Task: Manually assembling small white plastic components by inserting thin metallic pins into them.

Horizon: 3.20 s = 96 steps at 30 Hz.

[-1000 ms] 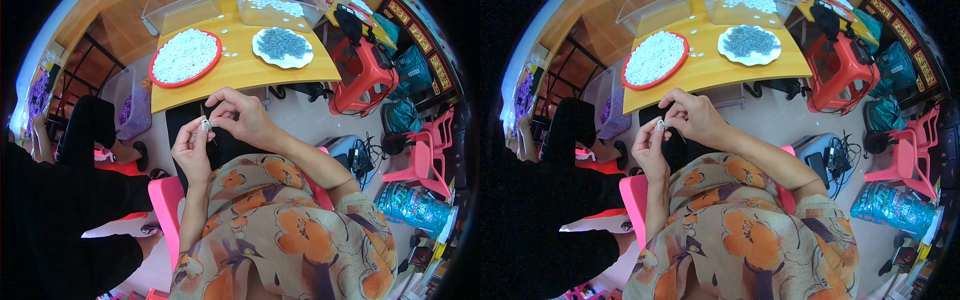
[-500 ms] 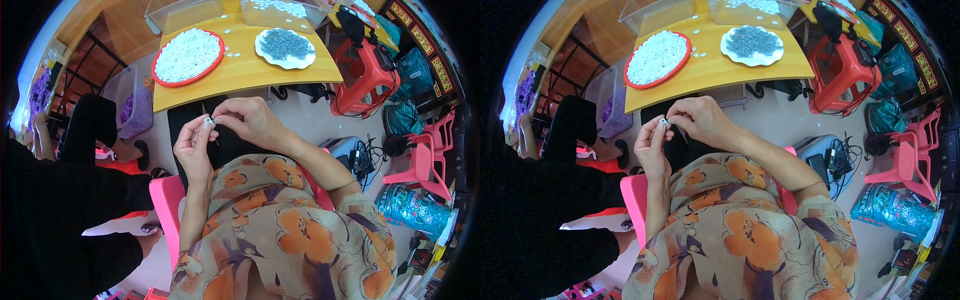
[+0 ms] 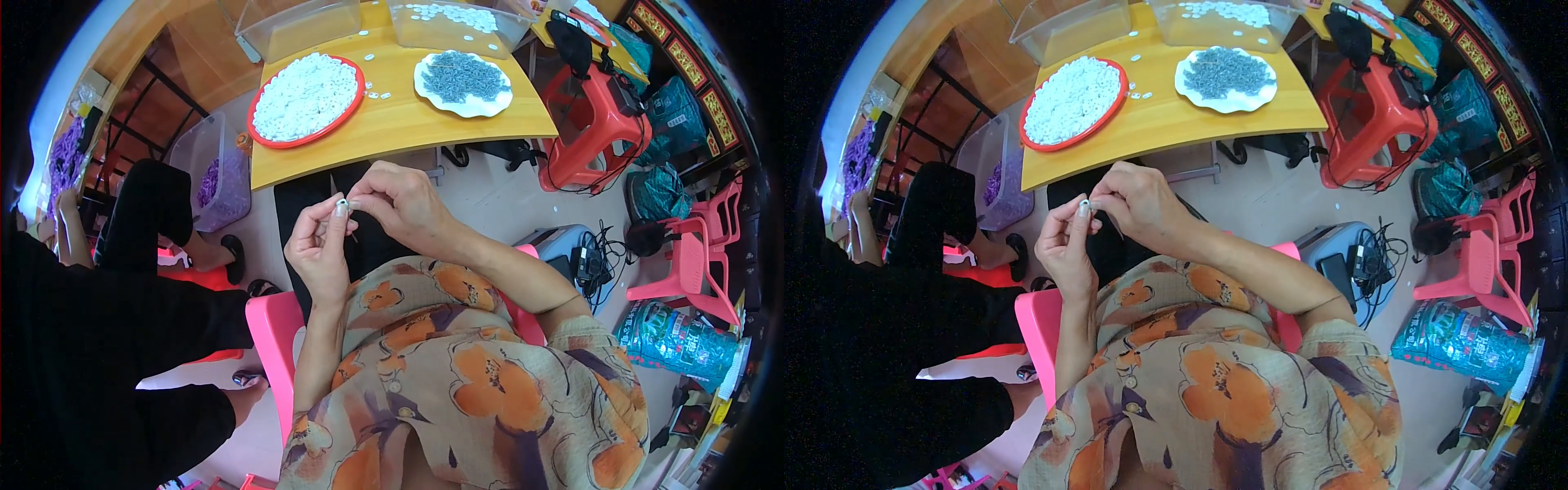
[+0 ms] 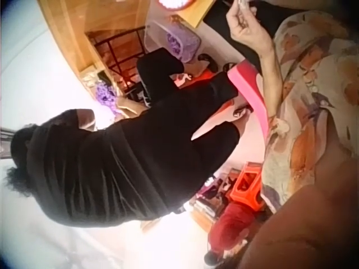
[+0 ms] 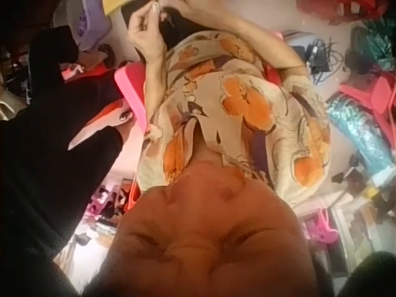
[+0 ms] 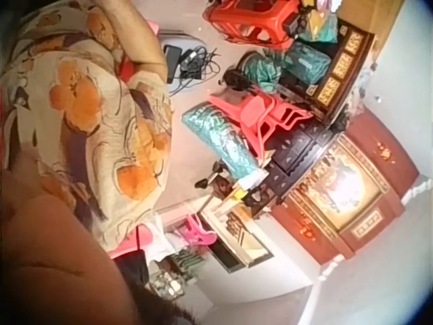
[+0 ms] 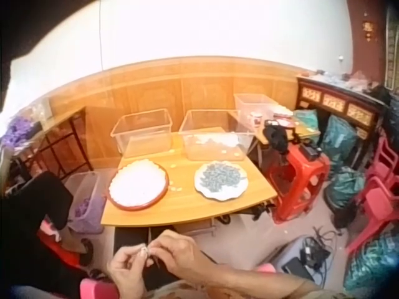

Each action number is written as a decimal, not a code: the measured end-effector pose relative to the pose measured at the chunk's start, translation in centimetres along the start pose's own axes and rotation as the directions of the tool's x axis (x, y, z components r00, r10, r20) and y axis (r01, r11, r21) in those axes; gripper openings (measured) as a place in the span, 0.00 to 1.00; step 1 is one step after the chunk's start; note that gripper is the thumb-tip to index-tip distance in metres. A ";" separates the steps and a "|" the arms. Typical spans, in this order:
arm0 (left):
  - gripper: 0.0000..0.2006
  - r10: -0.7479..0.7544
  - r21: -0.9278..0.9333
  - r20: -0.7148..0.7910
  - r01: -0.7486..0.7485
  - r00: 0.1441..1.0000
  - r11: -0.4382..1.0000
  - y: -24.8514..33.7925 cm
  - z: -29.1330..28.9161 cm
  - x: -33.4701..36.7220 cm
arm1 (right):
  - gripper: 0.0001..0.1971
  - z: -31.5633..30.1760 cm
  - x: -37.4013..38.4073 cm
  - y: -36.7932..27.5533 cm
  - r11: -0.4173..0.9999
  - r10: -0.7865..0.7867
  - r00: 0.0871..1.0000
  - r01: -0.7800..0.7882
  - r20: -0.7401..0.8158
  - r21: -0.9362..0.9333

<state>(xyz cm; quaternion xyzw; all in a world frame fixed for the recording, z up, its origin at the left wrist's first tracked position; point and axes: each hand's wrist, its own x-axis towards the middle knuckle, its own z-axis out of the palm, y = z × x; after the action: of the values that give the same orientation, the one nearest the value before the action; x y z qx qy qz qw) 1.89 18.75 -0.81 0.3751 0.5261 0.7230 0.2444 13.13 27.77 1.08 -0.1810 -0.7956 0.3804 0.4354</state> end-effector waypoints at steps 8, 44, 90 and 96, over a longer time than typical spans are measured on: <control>0.06 -0.033 -0.052 -0.028 0.031 0.999 0.998 -0.3 0.2 -0.3 | 0.06 0.2 0.0 -0.1 0.989 0.116 0.993 -0.118 0.034 0.091; 0.08 -0.229 -0.216 -0.026 0.218 0.973 0.952 -0.3 -1.4 -0.1 | 0.08 3.6 17.6 14.9 0.727 0.238 0.884 0.113 0.403 -0.677; 0.05 -0.240 -0.527 0.115 0.264 0.964 0.808 2.3 -1.9 -0.6 | 0.05 1.3 2.4 -1.7 0.969 -0.246 0.969 0.246 -0.005 0.004; 0.05 -0.262 -0.571 0.126 0.285 0.957 0.770 2.8 -1.7 -0.5 | 0.04 0.5 2.6 -2.1 0.996 -0.025 0.995 0.016 0.095 0.088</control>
<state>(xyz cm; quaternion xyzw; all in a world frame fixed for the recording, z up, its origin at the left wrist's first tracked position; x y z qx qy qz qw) 0.92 16.45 1.36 0.2153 0.3230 0.7985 0.4601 11.42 27.77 4.00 -0.1350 -0.8001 0.4185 0.4080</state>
